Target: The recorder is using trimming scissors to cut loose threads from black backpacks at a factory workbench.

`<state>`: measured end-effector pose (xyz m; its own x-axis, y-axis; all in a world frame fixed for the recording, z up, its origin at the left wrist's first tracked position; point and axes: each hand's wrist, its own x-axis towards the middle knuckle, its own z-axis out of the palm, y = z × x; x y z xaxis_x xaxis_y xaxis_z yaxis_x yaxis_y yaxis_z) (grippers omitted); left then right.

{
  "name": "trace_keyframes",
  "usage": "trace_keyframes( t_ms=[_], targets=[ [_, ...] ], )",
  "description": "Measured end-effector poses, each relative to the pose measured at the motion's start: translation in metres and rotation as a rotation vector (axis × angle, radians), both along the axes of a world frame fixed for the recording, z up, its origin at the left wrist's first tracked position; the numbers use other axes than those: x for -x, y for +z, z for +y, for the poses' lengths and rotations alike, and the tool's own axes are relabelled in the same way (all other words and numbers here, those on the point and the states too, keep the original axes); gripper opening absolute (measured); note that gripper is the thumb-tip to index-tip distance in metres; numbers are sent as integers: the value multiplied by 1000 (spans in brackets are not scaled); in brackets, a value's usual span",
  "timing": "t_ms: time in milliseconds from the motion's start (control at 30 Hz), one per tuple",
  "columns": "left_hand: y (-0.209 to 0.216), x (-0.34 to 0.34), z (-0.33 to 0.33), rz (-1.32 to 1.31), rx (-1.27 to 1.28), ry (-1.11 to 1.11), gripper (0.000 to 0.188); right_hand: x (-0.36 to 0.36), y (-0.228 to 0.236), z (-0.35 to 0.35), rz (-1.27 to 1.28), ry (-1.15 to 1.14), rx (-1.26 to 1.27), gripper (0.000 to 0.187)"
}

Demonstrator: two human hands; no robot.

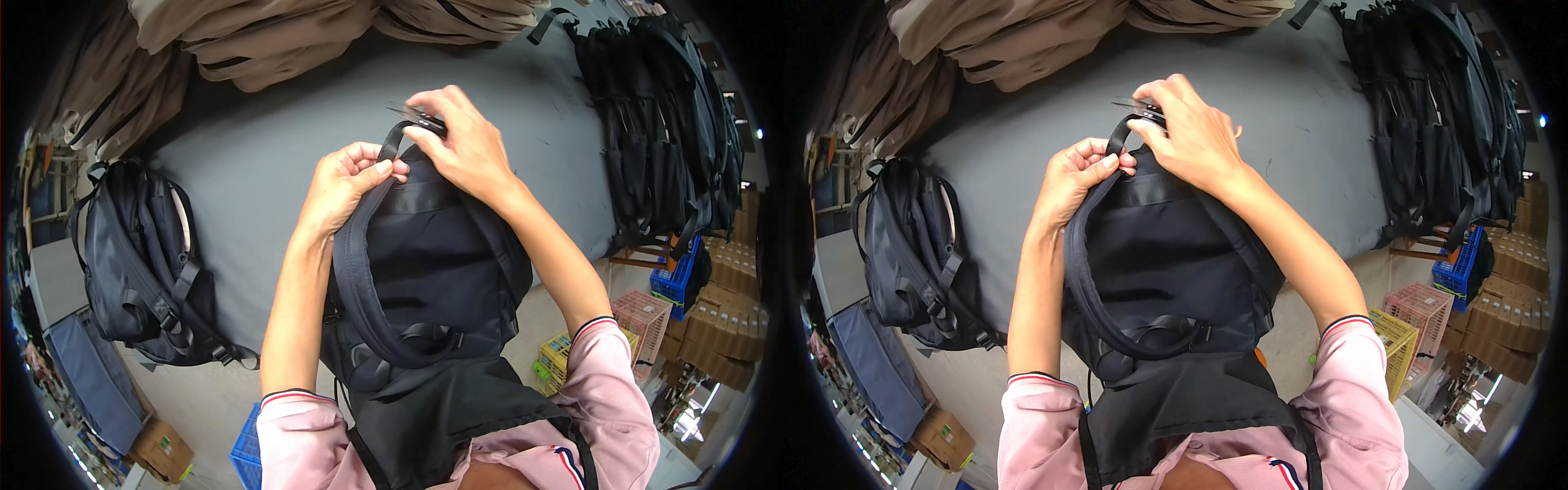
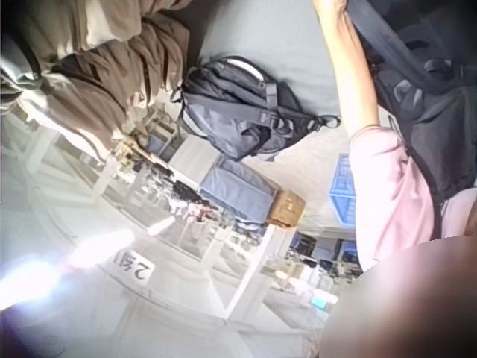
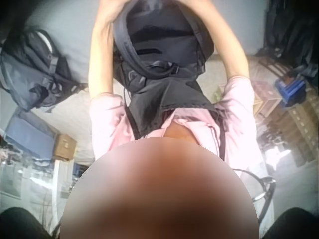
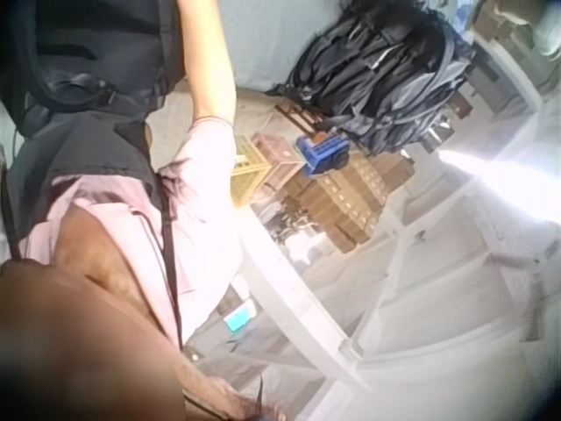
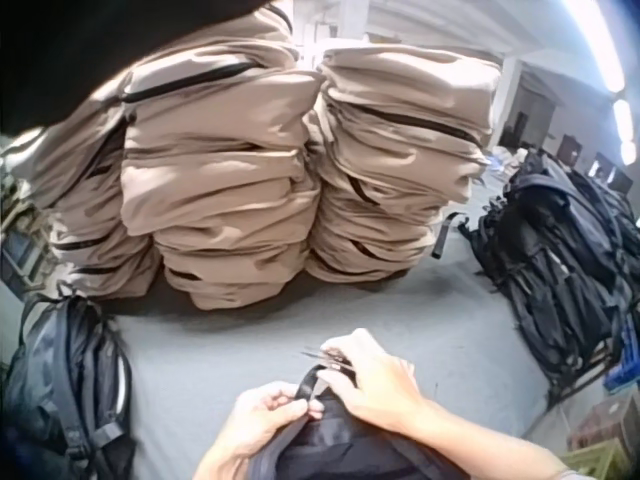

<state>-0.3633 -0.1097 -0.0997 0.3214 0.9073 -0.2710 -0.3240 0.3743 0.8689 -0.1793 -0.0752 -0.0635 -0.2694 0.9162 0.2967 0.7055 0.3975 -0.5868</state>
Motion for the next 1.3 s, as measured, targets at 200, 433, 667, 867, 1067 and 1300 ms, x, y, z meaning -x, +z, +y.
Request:
trace_keyframes(
  t_ms=[200, 433, 667, 867, 1067, 1300],
  targets=[
    [-1, 0, 1, 3, 10, -2, 23, -13, 21, -23, -199, 169, -80, 26],
    [0, -1, 1, -16, -13, -10, 23, -8, 18, -21, -262, 209, -135, 23],
    [1, -1, 0, -13, 6, 10, 24, -1, 14, -22, -330, 222, -368, 19],
    [2, 0, -1, 29, 12, 8, 24, -5, 13, -30, -216, 109, -274, 22],
    [2, -5, 1, 21, 15, -2, 25, -18, 9, -20, -215, 62, -236, 21],
    [-24, -1, -20, 274, -141, 133, 62, -96, -7, -47, 3, -283, 419, 30]
  ],
)
